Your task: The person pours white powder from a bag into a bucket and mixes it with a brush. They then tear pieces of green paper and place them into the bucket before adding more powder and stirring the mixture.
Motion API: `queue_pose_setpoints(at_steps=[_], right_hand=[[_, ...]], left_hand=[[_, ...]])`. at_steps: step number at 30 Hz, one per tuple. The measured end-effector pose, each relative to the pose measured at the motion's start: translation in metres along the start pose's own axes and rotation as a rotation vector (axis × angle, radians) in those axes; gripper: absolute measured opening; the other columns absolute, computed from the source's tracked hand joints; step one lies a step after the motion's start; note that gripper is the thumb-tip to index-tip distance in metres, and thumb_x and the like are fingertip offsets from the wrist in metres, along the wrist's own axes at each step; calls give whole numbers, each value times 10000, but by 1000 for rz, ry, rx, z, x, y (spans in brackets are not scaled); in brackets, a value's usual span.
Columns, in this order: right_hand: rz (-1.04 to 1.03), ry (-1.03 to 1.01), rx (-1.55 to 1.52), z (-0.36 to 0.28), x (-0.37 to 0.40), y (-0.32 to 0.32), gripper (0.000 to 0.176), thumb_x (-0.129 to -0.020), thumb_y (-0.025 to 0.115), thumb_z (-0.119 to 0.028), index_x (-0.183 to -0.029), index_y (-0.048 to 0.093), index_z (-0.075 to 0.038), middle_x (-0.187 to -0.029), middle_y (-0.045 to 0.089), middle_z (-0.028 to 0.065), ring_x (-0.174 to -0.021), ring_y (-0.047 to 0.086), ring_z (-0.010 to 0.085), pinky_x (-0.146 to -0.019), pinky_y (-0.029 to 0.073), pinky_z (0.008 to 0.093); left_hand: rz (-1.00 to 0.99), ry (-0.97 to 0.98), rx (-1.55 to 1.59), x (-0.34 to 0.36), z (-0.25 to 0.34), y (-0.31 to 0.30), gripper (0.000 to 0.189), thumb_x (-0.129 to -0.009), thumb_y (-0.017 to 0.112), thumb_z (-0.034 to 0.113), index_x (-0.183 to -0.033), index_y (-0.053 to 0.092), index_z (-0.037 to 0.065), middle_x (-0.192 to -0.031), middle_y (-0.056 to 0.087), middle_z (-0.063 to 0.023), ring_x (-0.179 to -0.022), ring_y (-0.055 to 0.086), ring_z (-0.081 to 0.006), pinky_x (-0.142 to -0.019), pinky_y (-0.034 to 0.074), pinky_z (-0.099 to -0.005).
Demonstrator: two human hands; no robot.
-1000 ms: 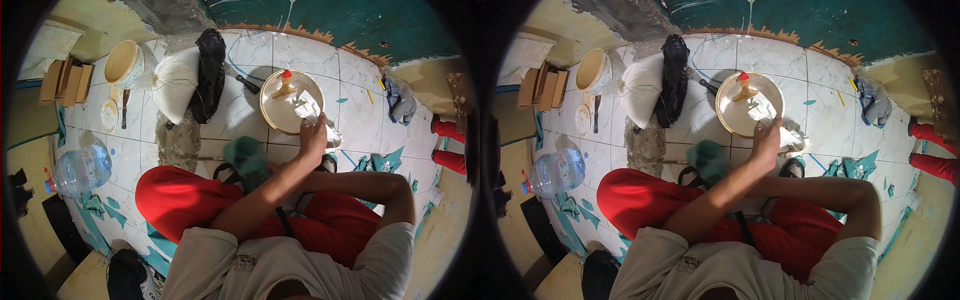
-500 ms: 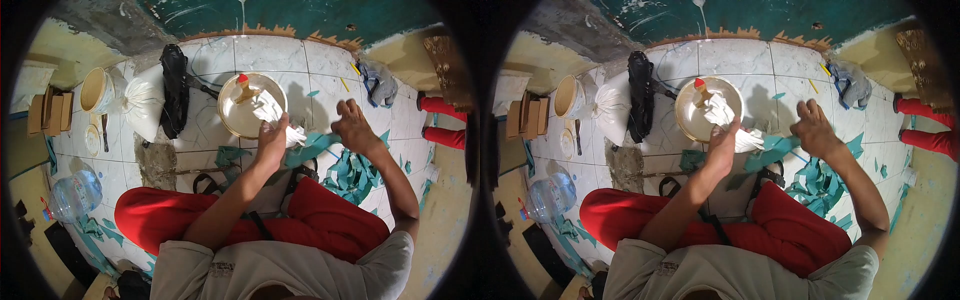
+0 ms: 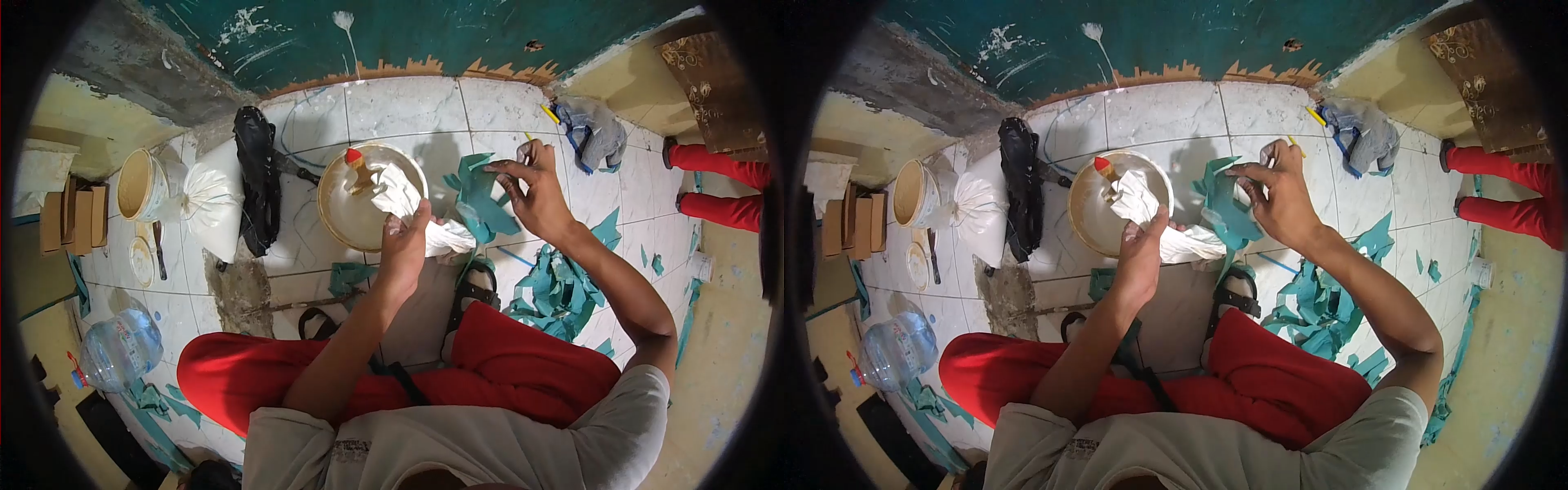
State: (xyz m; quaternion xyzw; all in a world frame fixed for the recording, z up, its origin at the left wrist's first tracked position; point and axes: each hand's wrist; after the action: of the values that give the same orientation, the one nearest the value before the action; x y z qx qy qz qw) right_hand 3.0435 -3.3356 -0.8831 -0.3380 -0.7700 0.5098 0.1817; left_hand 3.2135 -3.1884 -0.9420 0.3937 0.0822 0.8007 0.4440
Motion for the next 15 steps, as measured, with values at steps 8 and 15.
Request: queue_pose_setpoints(at_steps=[8, 15], right_hand=[[-277, 105, -140, -3, 1, -22, 148, -855, 522, -76, -936, 604, 17, -883, 567, 184, -867, 561, 348, -826, 451, 409], [-945, 259, -217, 147, 28, 8, 390, -812, 555, -324, -900, 661, 41, -815, 651, 217, -744, 600, 298, -734, 480, 410]], left_hand=[[13, -8, -19, 3, 0, 3, 381, -965, 661, 266, -1166, 496, -12, -978, 607, -64, -899, 604, -153, -864, 471, -326], [77, -65, 43, 1, -4, -6, 318, -965, 661, 226, -1143, 517, 5, -953, 591, -62, -886, 596, -162, -846, 489, -328]])
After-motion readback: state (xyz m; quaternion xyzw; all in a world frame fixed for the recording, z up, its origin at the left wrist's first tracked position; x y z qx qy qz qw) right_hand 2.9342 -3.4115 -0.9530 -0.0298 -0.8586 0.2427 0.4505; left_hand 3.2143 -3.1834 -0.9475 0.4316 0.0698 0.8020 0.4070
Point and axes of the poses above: each hand's wrist, its own x-axis away from the middle knuckle, its own y-axis out of the palm, z = x × y
